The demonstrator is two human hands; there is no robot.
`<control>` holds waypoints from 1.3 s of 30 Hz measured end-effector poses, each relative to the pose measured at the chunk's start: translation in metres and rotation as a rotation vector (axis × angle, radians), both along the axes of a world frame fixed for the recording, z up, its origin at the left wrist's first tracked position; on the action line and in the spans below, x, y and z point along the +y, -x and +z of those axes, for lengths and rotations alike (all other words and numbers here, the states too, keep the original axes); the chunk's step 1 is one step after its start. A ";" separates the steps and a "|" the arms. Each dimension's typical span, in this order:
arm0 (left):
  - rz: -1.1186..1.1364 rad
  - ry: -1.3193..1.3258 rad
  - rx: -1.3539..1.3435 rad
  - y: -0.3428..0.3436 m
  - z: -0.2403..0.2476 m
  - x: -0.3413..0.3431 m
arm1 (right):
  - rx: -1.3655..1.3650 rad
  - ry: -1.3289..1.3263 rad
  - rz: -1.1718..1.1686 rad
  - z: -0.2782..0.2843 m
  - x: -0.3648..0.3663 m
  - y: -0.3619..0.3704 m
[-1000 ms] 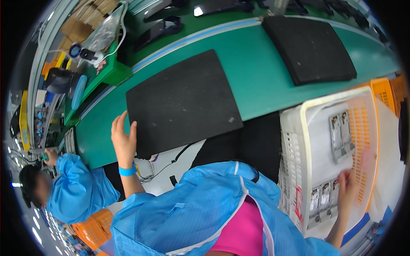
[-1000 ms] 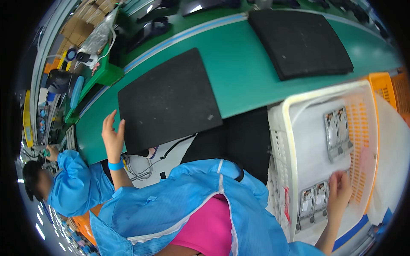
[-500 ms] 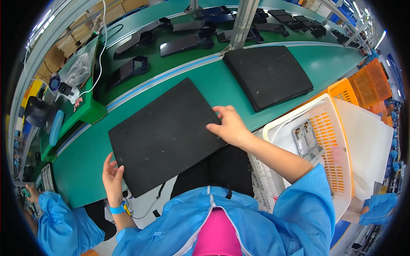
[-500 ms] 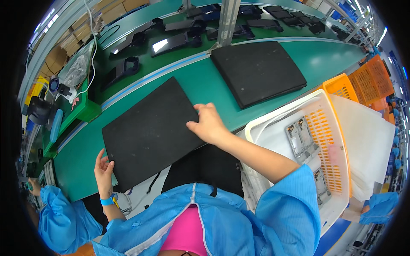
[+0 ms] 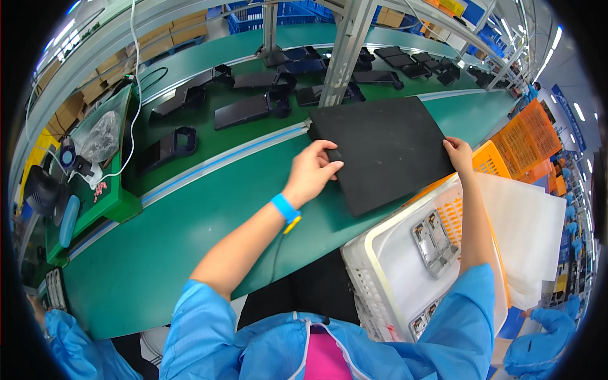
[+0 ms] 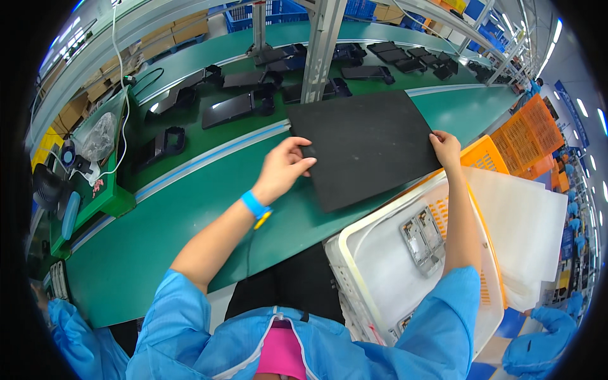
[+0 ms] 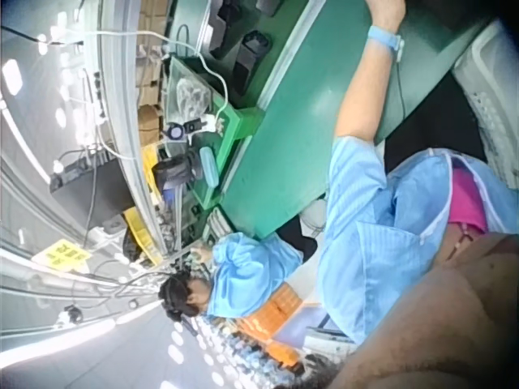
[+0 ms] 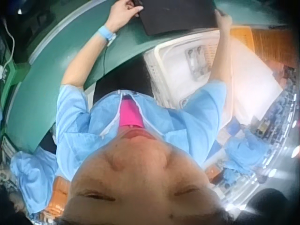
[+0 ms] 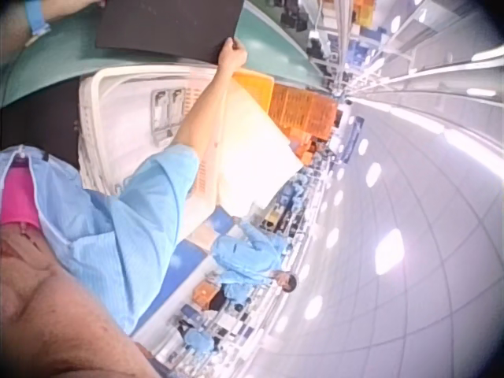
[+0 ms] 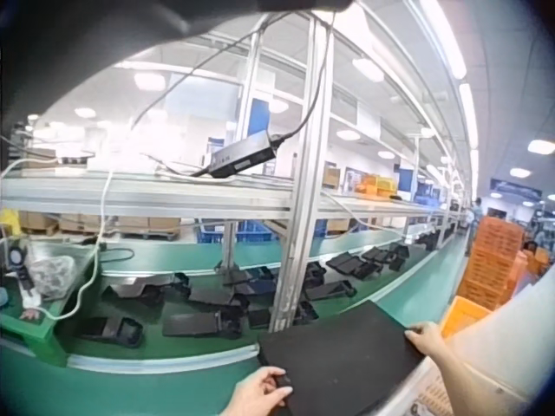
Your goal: Assembling handheld electronic devices on a production line.
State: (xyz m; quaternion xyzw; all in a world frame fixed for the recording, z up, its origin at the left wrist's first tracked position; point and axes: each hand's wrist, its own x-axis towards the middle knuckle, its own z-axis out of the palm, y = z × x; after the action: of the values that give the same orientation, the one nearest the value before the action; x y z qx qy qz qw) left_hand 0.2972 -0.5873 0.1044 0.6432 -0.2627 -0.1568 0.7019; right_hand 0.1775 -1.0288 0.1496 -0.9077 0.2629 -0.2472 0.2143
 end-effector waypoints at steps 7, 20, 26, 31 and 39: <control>0.052 -0.120 0.054 -0.017 -0.020 -0.055 | 0.095 0.044 -0.079 -0.078 -0.060 -0.029; 0.191 -0.310 -0.101 0.010 -0.040 -0.017 | 0.096 0.013 -0.037 -0.084 -0.048 -0.038; -0.465 -0.283 -0.182 0.123 0.034 0.110 | -0.001 0.156 -0.022 -0.086 -0.048 -0.029; -0.610 -0.295 0.257 0.202 -0.086 0.234 | -0.248 0.050 0.073 -0.073 -0.021 0.000; 0.142 -0.120 0.888 0.152 -0.244 0.364 | -0.350 -0.399 0.194 -0.063 0.072 0.074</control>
State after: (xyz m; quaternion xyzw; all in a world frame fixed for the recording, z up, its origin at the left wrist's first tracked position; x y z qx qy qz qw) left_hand 0.1456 -0.2235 -0.1394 0.5696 0.1185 -0.3839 0.7170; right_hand 0.1033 -0.9571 0.0869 -0.8119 0.1772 -0.3219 0.4535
